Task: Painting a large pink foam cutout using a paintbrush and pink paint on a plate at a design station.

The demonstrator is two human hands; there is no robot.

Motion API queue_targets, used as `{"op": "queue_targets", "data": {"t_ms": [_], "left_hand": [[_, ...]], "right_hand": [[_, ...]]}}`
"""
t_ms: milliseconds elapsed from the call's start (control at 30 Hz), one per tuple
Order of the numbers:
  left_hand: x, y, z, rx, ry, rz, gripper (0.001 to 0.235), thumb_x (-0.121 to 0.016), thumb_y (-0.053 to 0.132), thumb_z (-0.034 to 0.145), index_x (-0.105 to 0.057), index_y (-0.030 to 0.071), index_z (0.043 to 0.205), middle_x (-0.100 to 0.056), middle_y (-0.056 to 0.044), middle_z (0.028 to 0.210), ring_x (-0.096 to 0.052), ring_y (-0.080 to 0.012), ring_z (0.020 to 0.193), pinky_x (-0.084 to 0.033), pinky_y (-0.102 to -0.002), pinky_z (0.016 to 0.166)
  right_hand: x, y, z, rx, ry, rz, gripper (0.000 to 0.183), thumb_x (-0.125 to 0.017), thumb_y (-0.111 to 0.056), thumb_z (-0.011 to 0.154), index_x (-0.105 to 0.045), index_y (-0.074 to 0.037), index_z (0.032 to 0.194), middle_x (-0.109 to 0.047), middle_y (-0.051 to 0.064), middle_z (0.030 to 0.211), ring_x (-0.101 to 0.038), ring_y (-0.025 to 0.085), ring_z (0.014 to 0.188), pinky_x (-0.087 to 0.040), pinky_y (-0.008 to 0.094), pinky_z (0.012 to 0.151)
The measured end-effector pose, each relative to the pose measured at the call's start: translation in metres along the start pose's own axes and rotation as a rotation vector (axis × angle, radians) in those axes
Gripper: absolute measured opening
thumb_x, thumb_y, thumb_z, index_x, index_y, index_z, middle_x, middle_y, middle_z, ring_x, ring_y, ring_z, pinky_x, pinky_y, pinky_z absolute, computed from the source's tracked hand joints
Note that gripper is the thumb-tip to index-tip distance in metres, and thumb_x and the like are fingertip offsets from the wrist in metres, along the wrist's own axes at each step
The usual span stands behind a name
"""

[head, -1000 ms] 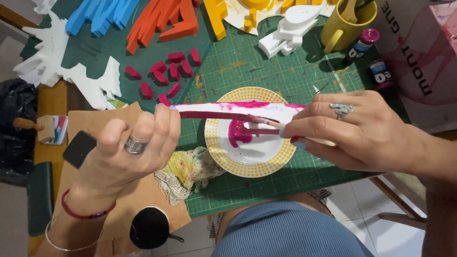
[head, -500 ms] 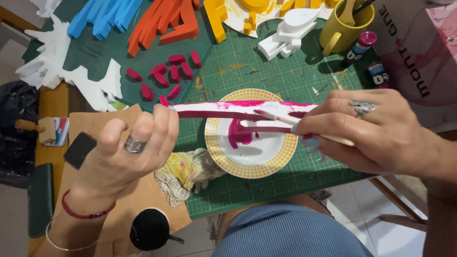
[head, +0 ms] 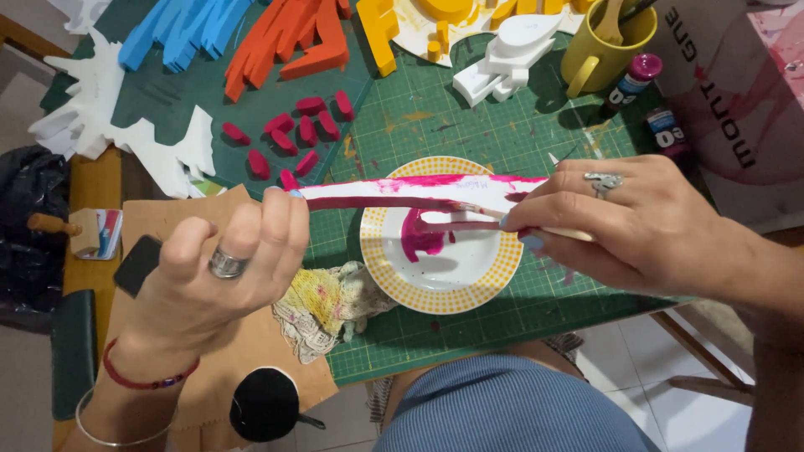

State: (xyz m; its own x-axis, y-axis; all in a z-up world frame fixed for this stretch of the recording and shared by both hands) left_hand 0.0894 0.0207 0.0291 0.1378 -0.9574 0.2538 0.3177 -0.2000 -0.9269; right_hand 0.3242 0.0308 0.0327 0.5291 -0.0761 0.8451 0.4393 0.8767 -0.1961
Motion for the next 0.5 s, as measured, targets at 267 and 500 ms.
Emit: {"op": "queue_targets", "data": {"t_ms": [267, 500], "left_hand": [[0.001, -0.002, 0.005, 0.003, 0.019, 0.017, 0.013, -0.062, 0.018, 0.106, -0.075, 0.018, 0.108, -0.067, 0.002, 0.109, -0.055, -0.0112, 0.087, -0.03, -0.033, 0.084], [0.001, -0.002, 0.004, 0.008, 0.024, 0.027, 0.014, -0.062, 0.017, 0.106, -0.075, 0.018, 0.109, -0.066, 0.003, 0.107, -0.054, -0.0106, 0.086, -0.03, -0.033, 0.084]], "right_hand": [[0.003, -0.003, -0.001, 0.01, -0.005, -0.106, 0.017, -0.061, -0.012, 0.107, -0.069, -0.005, 0.121, -0.071, 0.004, 0.102, -0.07, 0.026, 0.084, -0.052, 0.04, 0.065], [0.003, -0.014, -0.003, 0.052, 0.033, -0.272, 0.016, -0.071, -0.016, 0.106, -0.073, -0.007, 0.12, -0.07, 0.003, 0.096, -0.072, 0.022, 0.083, -0.058, 0.038, 0.072]]}}
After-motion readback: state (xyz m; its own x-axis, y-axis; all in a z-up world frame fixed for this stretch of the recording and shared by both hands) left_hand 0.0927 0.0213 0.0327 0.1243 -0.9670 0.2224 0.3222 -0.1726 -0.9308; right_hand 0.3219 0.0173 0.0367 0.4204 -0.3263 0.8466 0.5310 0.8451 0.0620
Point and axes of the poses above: each hand's wrist, its own z-axis towards the middle knuckle, its own x-axis out of the back of the hand, y = z × x, the point moved 10 cm from there along z, towards the middle knuckle
